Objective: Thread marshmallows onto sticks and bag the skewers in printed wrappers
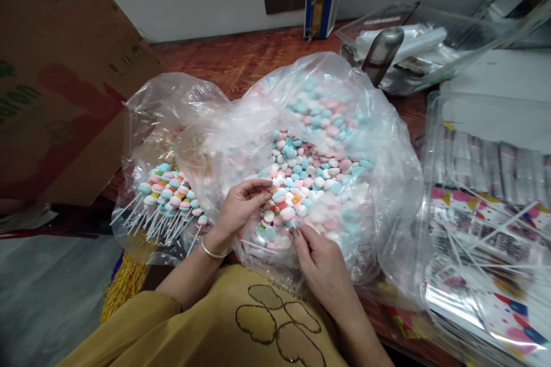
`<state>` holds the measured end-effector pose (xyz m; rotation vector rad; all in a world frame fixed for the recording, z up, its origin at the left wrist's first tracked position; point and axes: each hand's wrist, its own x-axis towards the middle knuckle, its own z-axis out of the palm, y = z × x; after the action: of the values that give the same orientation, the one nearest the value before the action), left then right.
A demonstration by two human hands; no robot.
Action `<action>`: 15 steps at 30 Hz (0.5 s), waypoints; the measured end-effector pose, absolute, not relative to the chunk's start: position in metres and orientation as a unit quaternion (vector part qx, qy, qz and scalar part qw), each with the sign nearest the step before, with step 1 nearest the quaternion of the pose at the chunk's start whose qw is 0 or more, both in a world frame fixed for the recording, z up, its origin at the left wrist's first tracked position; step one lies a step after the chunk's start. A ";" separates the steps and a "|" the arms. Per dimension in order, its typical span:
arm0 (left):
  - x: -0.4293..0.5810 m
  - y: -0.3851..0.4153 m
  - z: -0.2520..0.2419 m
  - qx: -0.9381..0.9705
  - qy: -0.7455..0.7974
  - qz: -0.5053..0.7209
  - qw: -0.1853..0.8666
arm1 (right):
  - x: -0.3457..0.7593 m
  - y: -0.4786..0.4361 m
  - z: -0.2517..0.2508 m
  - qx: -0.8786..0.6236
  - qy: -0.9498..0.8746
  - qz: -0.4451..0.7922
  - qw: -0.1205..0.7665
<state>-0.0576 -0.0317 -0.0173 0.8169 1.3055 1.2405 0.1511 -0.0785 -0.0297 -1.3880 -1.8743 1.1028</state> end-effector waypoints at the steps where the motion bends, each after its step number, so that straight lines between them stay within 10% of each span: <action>1: -0.057 -0.032 -0.018 0.353 0.556 0.523 0.541 | 0.148 -0.079 -0.031 -0.516 -0.694 0.416 0.283; 15: -0.068 -0.025 -0.022 0.320 0.509 0.545 0.585 | 0.156 -0.076 -0.043 -0.513 -0.633 0.475 0.333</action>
<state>-0.0677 -0.0251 -0.0217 0.7457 1.1862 1.2700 0.1565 -0.0761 -0.0427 -1.3401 -1.6522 1.2396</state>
